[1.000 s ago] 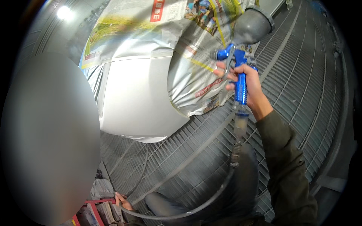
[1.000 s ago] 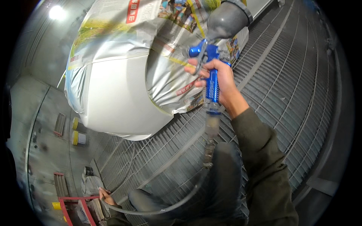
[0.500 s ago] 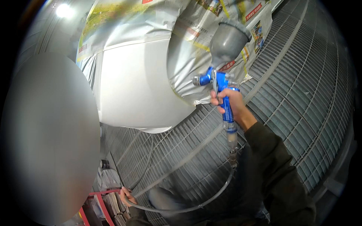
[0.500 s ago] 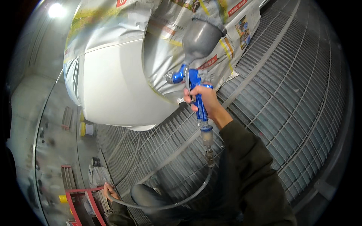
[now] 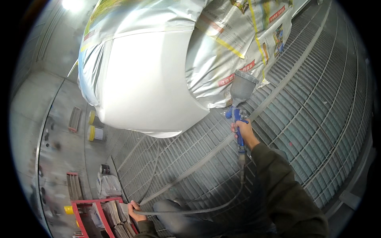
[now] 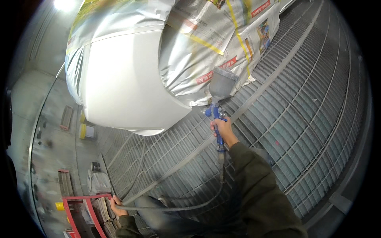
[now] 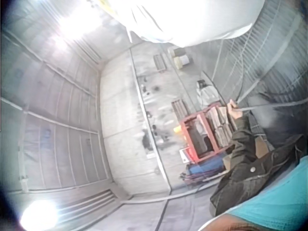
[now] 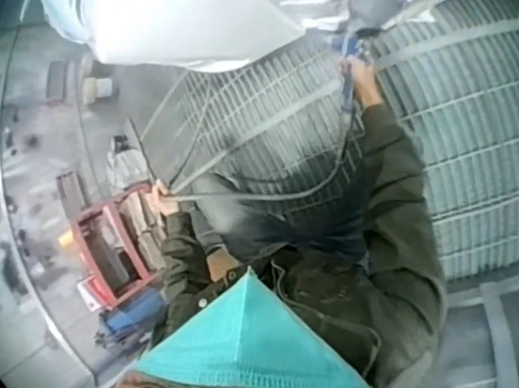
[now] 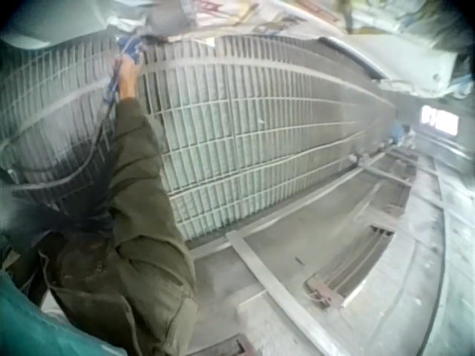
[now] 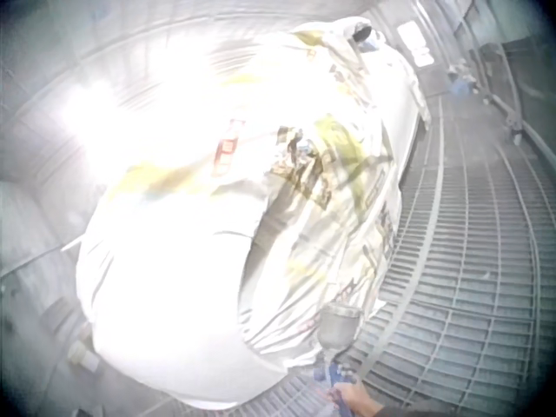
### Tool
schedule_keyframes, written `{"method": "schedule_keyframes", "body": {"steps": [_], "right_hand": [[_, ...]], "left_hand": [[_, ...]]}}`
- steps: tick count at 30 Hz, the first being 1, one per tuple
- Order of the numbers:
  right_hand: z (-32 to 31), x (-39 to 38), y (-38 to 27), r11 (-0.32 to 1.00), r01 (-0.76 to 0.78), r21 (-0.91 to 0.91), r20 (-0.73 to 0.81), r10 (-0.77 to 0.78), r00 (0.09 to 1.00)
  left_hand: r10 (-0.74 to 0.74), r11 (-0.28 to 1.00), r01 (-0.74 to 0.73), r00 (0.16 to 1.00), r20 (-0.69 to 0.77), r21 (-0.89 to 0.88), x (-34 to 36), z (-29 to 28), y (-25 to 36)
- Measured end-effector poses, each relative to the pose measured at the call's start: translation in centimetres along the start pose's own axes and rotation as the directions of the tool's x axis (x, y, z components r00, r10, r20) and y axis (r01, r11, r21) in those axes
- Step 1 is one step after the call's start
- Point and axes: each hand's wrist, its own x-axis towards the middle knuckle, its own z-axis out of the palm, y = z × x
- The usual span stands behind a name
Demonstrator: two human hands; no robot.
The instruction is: The person uses a spray gun to apply white paint to the exterior of a car inside a professional paint booth. The car is partially masked with plastic sheeting and tape. The person systematically sprays the rear bumper, side panels, and front bumper, moving around the vehicle to ensure even coverage.
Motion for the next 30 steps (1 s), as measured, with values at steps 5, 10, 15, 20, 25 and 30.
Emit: {"method": "schedule_keyframes", "body": {"steps": [5, 10, 15, 20, 25, 30], "right_hand": [[0.4, -0.7, 1.1, 0.998, -0.001, -0.062, -0.176, -0.010, 0.984], [0.7, -4.3, -1.1, 0.996, 0.014, 0.089, 0.073, -0.020, 0.997], [6.7, -12.7, -6.3, 0.954, 0.017, 0.299, 0.209, -0.082, 0.975], [9.5, -16.7, -5.1, 0.959, 0.269, 0.090, 0.040, -0.273, 0.961], [17.8, -20.9, -5.9, 0.973, 0.200, -0.111, -0.105, -0.212, 0.972], [28.0, -24.9, -11.4, 0.956, 0.173, -0.238, -0.145, -0.211, 0.967]], "left_hand": [[-0.019, 0.999, 0.019, 1.000, 0.004, -0.041, 0.5, 0.2, -1.8], [-0.080, 0.993, 0.079, 0.997, -0.006, -0.092, 2.1, 1.3, -4.8], [0.014, 0.990, -0.013, 1.000, 0.007, -0.144, 4.5, 3.0, -7.9], [0.045, 0.983, -0.043, 0.999, 0.007, -0.179, 9.7, 3.2, -9.5], [-0.073, 0.950, 0.105, 0.990, 0.118, -0.295, 14.1, 3.5, -10.6], [0.002, 0.956, 0.057, 0.979, 0.202, -0.287, 17.4, 0.4, -8.0]]}}
